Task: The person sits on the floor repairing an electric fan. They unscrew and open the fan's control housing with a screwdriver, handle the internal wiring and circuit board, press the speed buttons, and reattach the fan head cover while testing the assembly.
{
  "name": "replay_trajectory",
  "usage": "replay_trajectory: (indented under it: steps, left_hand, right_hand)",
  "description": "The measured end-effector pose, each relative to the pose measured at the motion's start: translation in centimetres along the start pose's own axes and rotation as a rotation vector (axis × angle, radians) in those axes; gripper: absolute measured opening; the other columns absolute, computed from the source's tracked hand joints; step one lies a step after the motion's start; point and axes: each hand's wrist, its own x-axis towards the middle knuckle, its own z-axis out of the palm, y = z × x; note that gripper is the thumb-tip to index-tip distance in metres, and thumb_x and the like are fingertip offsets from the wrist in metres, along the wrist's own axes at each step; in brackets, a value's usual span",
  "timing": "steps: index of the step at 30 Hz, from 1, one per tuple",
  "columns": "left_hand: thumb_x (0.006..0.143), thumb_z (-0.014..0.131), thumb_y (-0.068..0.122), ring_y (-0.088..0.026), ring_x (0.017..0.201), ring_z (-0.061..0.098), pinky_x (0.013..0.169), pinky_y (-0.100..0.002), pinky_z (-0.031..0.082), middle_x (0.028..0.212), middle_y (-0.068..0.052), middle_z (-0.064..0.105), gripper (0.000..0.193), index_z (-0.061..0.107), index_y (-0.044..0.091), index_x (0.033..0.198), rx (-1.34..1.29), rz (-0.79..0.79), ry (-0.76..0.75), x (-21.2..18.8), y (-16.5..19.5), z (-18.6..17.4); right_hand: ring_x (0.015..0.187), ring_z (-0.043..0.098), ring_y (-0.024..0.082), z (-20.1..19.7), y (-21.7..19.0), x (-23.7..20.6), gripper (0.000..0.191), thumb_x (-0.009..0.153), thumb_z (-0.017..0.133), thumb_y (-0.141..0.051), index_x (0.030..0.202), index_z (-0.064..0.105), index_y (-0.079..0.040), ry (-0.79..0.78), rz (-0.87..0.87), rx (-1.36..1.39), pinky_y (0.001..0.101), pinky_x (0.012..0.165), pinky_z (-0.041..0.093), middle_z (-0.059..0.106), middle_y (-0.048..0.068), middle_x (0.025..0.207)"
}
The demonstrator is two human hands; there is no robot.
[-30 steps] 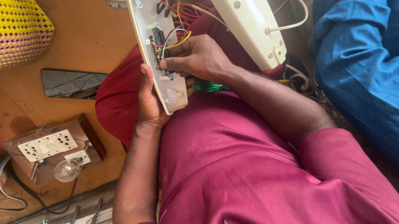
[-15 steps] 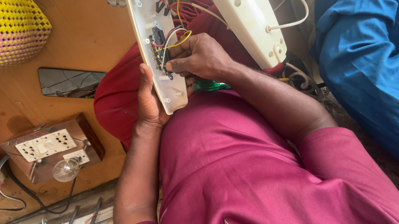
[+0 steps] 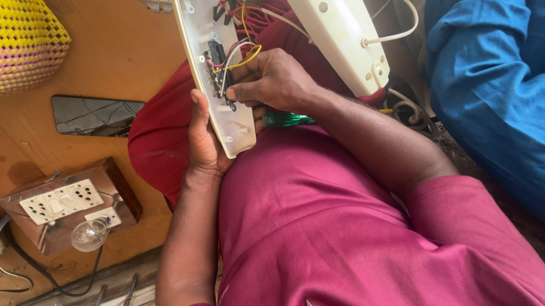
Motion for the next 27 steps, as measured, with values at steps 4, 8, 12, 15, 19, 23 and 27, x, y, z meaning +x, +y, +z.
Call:
replay_trajectory:
  steps: [4,8,12,15,19,23,27]
  left_hand:
    - [0.093,0.057,0.075,-0.030,0.110,0.068,0.096,-0.047,0.059,0.127,-0.019,0.063,0.096,0.045,-0.001,0.149,-0.035,-0.009,-0.027,0.0,-0.1,-0.2]
    - [0.093,0.055,0.075,-0.030,0.111,0.069,0.096,-0.047,0.059,0.128,-0.019,0.064,0.095,0.046,0.000,0.149,-0.045,-0.015,-0.020,0.1,0.0,-0.5]
    - [0.095,0.050,0.075,-0.030,0.111,0.069,0.095,-0.049,0.060,0.128,-0.019,0.065,0.091,0.046,0.001,0.148,-0.115,-0.011,-0.028,0.1,0.2,-0.5]
    - [0.097,0.047,0.073,-0.030,0.110,0.070,0.094,-0.048,0.061,0.127,-0.019,0.066,0.087,0.049,0.002,0.148,-0.106,-0.014,-0.022,0.0,0.3,-0.5]
    - [0.098,0.046,0.072,-0.031,0.104,0.072,0.089,-0.049,0.062,0.120,-0.019,0.068,0.084,0.054,0.001,0.142,-0.105,-0.010,0.027,0.0,0.4,-0.8]
    - [0.100,0.047,0.071,-0.030,0.102,0.072,0.087,-0.048,0.061,0.120,-0.018,0.068,0.081,0.054,0.002,0.142,-0.135,-0.011,0.005,0.0,0.4,-1.2]
    - [0.096,0.049,0.072,-0.029,0.103,0.072,0.088,-0.048,0.062,0.120,-0.018,0.068,0.085,0.053,0.001,0.143,-0.113,-0.028,0.015,-0.2,0.4,-1.3]
  right_hand:
    - [0.072,0.066,0.006,0.2,0.2,0.0,0.033,0.086,0.080,-0.013,0.115,0.076,0.001,-0.014,0.013,0.084,0.0245,0.060,0.060,0.076,0.003,0.088]
    - [0.071,0.064,0.007,0.1,0.7,0.0,0.036,0.090,0.076,-0.013,0.121,0.072,0.004,-0.037,0.043,0.207,0.0248,0.061,0.058,0.073,0.003,0.087]
    - [0.073,0.066,0.009,-0.1,0.9,0.0,0.035,0.092,0.076,-0.015,0.121,0.072,0.005,-0.006,0.003,0.133,0.0249,0.064,0.058,0.073,0.004,0.087]
    - [0.075,0.068,0.009,-0.1,1.0,0.2,0.036,0.092,0.075,-0.016,0.122,0.071,0.004,-0.009,0.022,0.166,0.0252,0.065,0.060,0.073,0.005,0.089]
    - [0.079,0.069,0.008,-0.1,1.1,0.2,0.036,0.093,0.074,-0.017,0.122,0.071,0.004,-0.022,0.006,0.208,0.0242,0.070,0.060,0.074,0.005,0.092]
    - [0.080,0.071,0.009,0.1,1.3,0.4,0.035,0.094,0.074,-0.019,0.121,0.072,0.004,0.000,-0.006,0.197,0.0238,0.072,0.062,0.075,0.005,0.092]
    - [0.074,0.067,0.009,0.4,1.2,0.6,0.032,0.094,0.074,-0.021,0.117,0.074,0.002,0.009,0.025,0.169,0.0251,0.065,0.060,0.074,0.005,0.088]
